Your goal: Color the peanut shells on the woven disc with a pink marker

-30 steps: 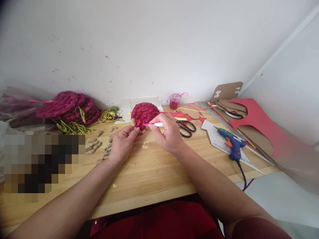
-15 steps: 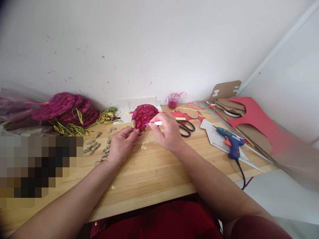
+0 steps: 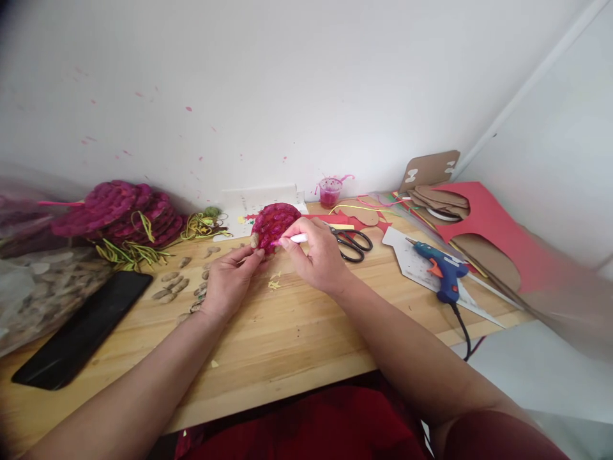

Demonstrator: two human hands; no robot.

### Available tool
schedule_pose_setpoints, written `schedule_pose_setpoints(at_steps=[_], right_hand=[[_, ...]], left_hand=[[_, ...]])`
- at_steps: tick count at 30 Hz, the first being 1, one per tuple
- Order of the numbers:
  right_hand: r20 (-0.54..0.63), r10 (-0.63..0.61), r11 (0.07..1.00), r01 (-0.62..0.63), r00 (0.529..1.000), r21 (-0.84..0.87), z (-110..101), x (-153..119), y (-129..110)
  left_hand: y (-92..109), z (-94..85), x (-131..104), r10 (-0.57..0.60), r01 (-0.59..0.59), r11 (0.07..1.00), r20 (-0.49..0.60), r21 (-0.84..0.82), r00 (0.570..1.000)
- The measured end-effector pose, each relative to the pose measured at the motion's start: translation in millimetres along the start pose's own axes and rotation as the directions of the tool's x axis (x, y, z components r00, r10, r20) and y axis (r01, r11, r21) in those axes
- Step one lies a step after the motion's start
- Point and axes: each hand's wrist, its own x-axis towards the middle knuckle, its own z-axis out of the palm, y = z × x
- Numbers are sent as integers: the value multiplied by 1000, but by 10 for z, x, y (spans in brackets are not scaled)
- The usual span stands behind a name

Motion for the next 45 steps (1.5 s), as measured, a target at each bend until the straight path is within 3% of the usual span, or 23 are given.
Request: schedule_pose_setpoints(at_steps=[15, 23, 31, 45], right_hand=[[-25, 157, 987, -156, 987, 36, -26, 34, 43], [-27, 175, 984, -174, 984, 40, -24, 40, 57], [-12, 91, 994, -90, 996, 65, 12, 13, -15], [-22, 247, 963, -242, 969, 120, -36, 31, 48]], left_hand=[[3, -12, -8, -48, 48, 998, 4, -41, 999], [18, 12, -23, -74, 74, 995, -1, -69, 997], [95, 36, -46, -102, 103, 987, 19, -120, 995], [171, 79, -55, -163, 157, 954, 0, -254, 987]])
